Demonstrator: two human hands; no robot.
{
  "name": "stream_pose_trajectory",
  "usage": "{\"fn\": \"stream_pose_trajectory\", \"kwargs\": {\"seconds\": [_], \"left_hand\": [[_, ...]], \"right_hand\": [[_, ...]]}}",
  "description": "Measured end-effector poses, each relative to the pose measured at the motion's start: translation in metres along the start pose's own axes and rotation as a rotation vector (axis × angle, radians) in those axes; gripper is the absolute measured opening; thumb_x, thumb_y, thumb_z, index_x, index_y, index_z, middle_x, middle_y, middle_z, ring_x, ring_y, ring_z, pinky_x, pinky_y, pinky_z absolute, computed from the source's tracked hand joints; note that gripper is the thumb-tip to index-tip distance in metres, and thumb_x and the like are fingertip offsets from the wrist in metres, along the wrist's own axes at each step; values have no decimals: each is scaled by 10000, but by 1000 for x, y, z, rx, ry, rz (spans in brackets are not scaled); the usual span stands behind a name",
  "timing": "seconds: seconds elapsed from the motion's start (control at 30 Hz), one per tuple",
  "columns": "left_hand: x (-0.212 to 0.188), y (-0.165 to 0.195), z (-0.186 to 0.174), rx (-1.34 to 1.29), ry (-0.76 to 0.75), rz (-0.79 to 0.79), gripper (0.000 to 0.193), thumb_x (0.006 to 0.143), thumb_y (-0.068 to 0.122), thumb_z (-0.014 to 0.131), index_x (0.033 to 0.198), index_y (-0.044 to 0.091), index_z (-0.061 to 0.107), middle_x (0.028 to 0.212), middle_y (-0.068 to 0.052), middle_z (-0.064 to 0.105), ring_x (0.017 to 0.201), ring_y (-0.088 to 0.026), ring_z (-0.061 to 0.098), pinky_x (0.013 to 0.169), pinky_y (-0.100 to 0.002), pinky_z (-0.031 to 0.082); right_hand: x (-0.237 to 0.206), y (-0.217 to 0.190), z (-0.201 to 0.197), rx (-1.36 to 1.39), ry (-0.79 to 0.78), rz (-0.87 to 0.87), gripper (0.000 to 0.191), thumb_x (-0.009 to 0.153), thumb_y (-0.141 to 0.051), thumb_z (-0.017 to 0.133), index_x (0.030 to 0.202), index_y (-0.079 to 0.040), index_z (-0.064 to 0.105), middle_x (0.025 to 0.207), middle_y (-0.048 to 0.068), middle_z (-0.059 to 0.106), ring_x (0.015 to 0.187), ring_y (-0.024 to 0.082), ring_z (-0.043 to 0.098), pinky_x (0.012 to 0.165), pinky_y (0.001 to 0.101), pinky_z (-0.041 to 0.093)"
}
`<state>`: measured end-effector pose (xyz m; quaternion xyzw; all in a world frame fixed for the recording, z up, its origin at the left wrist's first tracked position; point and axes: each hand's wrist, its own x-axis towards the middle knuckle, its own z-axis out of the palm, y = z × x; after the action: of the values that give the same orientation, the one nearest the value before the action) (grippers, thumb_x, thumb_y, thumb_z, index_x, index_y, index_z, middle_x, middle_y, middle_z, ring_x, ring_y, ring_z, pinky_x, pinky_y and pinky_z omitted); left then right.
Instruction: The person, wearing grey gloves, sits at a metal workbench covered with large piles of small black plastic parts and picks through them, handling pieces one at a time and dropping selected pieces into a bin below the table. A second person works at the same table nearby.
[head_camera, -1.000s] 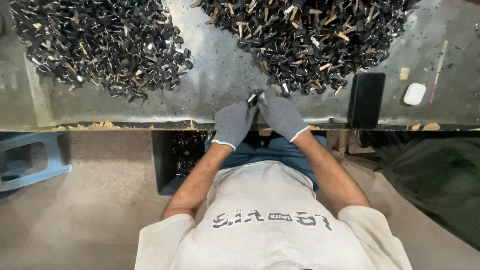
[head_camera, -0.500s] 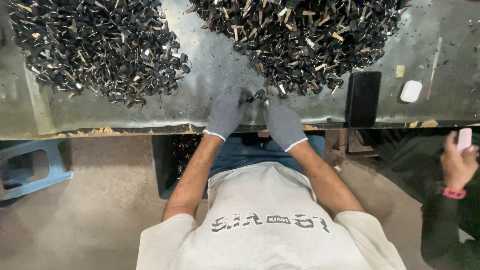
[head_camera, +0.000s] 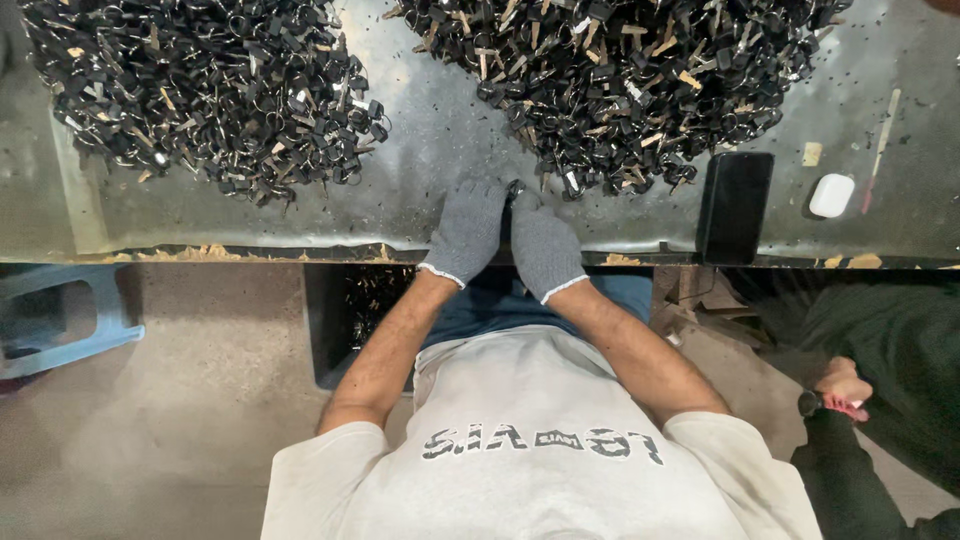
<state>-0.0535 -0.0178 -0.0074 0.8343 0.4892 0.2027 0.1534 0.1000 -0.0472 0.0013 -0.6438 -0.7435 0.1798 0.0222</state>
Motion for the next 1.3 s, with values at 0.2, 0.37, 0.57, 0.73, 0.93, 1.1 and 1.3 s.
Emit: {"fn": "stream_pose_trajectory", "kwargs": {"seconds": [0.2, 0.37, 0.57, 0.73, 0.93, 1.1, 1.3], "left_hand": [[-4, 2, 0, 99, 31, 47, 413, 781, 94, 574, 1182, 14, 631, 1087, -197, 634, 1021, -379, 589, 920, -497, 451], [2, 8, 0, 174, -34, 25, 264, 839, 128, 633, 1086, 32, 639, 1063, -186, 649, 1008, -362, 612, 892, -500, 461], [5, 9, -9, -98, 8, -171, 217, 834, 137, 695, 1040, 70, 675, 1017, -161, 700, 1007, -366, 659, 873, -493, 485], [0, 7, -8, -181, 92, -102, 391, 818, 119, 710, 1194, 19, 676, 1076, -192, 688, 1019, -397, 639, 880, -505, 477], [-6, 9, 3, -58, 86, -58, 215, 870, 79, 649, 1083, 58, 648, 1062, -167, 674, 1032, -359, 637, 908, -491, 474], [-8, 8, 4, -35, 51, -60, 112, 919, 102, 618, 1023, 66, 636, 968, -154, 642, 970, -355, 622, 857, -496, 465], [-10, 8, 2, -52, 112, -45, 161, 895, 84, 631, 1056, 76, 634, 985, -144, 648, 994, -356, 633, 888, -479, 481]], "right_hand": [[11, 1, 0, 113, -35, -41, 283, 917, -69, 535, 1164, 68, 539, 808, 287, 709, 783, 460, 723, 674, 543, 582], [18, 2, 2, 121, 35, -46, 372, 898, -63, 533, 1247, 65, 548, 793, 283, 712, 740, 457, 719, 650, 562, 569], [2, 15, 3, 10, 36, -118, 245, 956, -180, 566, 1125, -5, 598, 794, 262, 698, 691, 414, 715, 601, 516, 581], [9, 33, -5, 132, 36, -30, 373, 1001, -231, 578, 1208, 77, 546, 779, 240, 709, 708, 431, 704, 592, 541, 551], [11, 22, -1, 27, 182, -157, 243, 942, -171, 588, 1132, -19, 596, 821, 197, 720, 676, 398, 721, 544, 511, 562], [9, 17, -1, 26, -46, -62, 384, 977, -160, 579, 1298, 32, 491, 777, 220, 705, 677, 431, 711, 605, 543, 570], [10, 24, -10, 142, 9, -81, 270, 975, -189, 600, 1180, -16, 562, 786, 227, 706, 724, 441, 707, 642, 558, 561]]}}
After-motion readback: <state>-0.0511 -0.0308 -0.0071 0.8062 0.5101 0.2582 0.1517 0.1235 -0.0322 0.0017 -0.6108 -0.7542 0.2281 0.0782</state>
